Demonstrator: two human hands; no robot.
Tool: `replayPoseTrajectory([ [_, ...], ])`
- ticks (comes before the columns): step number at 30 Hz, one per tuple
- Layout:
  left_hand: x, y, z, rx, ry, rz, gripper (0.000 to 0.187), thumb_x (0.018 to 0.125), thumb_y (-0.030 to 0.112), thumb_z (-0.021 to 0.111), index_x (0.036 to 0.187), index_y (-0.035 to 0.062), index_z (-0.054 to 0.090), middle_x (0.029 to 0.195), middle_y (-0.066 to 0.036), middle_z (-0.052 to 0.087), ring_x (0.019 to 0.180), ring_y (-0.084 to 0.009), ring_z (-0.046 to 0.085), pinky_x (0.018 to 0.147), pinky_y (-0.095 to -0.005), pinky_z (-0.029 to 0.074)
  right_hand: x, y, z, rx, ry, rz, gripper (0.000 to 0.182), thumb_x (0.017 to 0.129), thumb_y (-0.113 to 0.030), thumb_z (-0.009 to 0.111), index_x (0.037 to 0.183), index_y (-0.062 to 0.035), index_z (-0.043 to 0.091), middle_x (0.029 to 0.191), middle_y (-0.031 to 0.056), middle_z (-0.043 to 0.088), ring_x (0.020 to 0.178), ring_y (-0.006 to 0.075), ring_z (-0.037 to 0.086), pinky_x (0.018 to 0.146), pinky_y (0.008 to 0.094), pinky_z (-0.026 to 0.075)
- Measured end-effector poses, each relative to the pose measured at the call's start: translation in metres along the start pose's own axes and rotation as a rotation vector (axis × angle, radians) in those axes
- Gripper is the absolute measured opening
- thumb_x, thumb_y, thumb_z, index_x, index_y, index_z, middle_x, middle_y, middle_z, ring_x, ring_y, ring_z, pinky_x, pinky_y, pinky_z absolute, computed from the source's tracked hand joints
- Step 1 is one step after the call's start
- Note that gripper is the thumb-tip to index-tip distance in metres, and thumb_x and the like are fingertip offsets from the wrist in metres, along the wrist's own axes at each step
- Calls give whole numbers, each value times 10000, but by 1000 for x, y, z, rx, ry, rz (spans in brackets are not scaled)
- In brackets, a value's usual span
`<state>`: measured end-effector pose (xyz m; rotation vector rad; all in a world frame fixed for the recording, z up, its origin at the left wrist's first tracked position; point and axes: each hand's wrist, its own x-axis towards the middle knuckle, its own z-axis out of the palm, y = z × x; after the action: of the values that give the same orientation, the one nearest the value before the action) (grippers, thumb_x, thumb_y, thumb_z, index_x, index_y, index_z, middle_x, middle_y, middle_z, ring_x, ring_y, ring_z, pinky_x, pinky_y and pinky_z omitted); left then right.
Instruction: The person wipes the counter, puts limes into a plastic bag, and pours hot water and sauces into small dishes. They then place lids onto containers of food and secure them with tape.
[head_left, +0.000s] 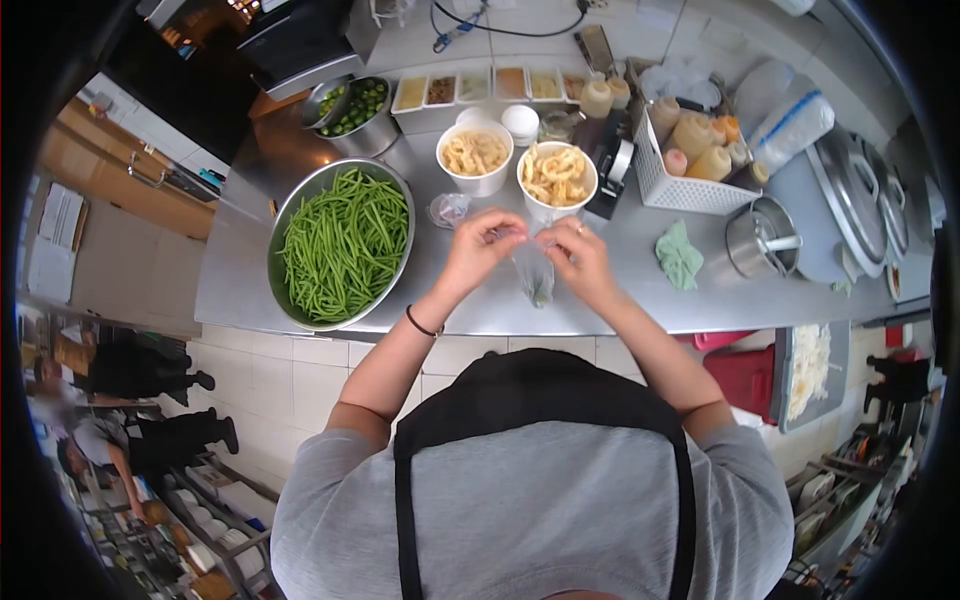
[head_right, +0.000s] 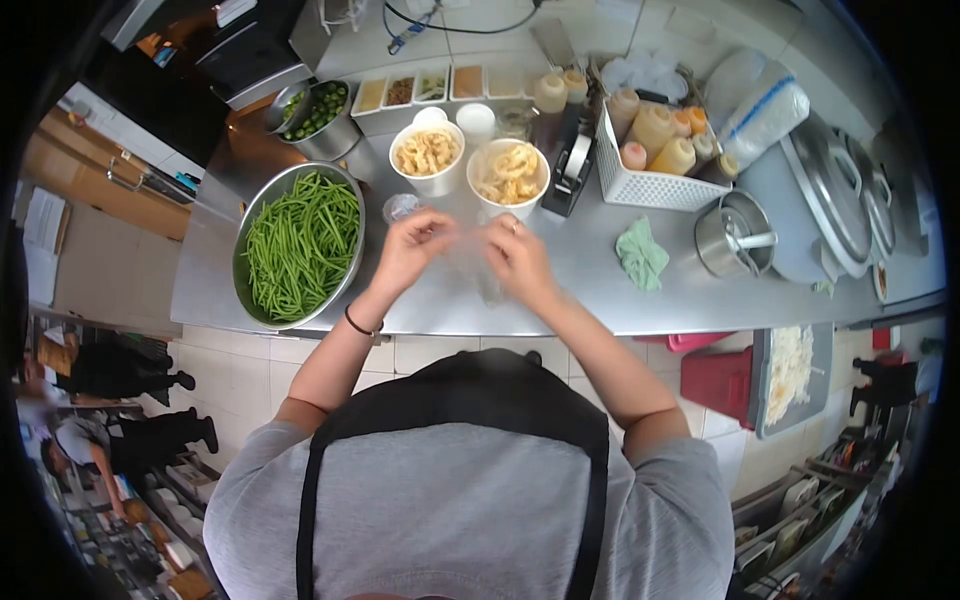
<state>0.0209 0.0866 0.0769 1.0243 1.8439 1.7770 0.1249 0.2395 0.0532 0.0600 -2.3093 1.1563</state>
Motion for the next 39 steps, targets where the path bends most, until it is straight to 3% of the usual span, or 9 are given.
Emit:
replayPoseTrajectory([
  [4,3,10,-11,111,3,-67,54,738,-61,613,777,-24,616,843,-39,565,736,-84,563,610,-199,475,10,-5,-26,-10,-90,123,159,712,-80,633,862,-39,597,896,105,557,808,270,564,652,332,455],
  [10,-13,23,-5,276,-29,115,93,706,-53,633,773,11,627,873,-45,538,784,-126,543,665,-230,463,31,-36,-47,-189,-142,-141,124,693,-118,688,748,-29,623,955,87,559,872,239,547,742,333,440],
  [13,-28,33,-3,479,-53,250,98,676,-27,657,748,34,631,890,-53,522,826,-177,521,687,-267,449,36,-39,-35,-78,-582,-77,131,687,-149,689,778,-64,650,1015,92,552,949,255,526,782,351,438],
  [15,-45,40,-4,606,-64,328,101,659,-13,669,734,44,633,900,-58,514,856,-201,504,695,-285,440,35,-40,-29,-615,-819,178,201,665,-179,699,827,-68,659,1010,104,559,998,269,503,826,364,432],
  [25,-85,42,-2,590,-7,207,120,648,-25,662,738,53,644,922,-68,497,874,-216,473,666,-291,436,27,-81,-54,-852,-800,-12,442,592,-330,741,931,-67,634,1155,100,490,1072,283,456,898,414,389],
  [27,-80,39,-4,585,44,212,126,652,-29,660,748,50,642,912,-71,492,861,-207,488,669,-288,441,26,-82,-55,-578,-602,-340,485,600,-375,730,978,-91,625,1171,98,485,1118,294,422,952,462,326],
  [30,-69,32,-7,510,95,201,128,658,-4,661,756,78,650,927,-63,499,873,-217,484,660,-292,439,15,-61,-34,-538,-568,-425,441,622,-391,715,955,-112,640,1180,92,482,1143,303,401,984,496,266],
  [34,-66,25,-13,493,88,242,124,658,2,667,753,81,652,924,-56,498,880,-207,483,660,-286,434,18,-59,-36,-571,-599,-291,355,673,-349,690,930,-108,650,1229,94,454,1155,292,397,954,458,312],
  [39,-78,31,-6,447,-53,221,117,658,-13,672,745,62,648,936,-60,493,900,-197,486,687,-293,434,27,-96,-59,-358,-700,4,160,762,-91,577,899,-38,641,921,129,603,897,297,566,745,355,446],
])
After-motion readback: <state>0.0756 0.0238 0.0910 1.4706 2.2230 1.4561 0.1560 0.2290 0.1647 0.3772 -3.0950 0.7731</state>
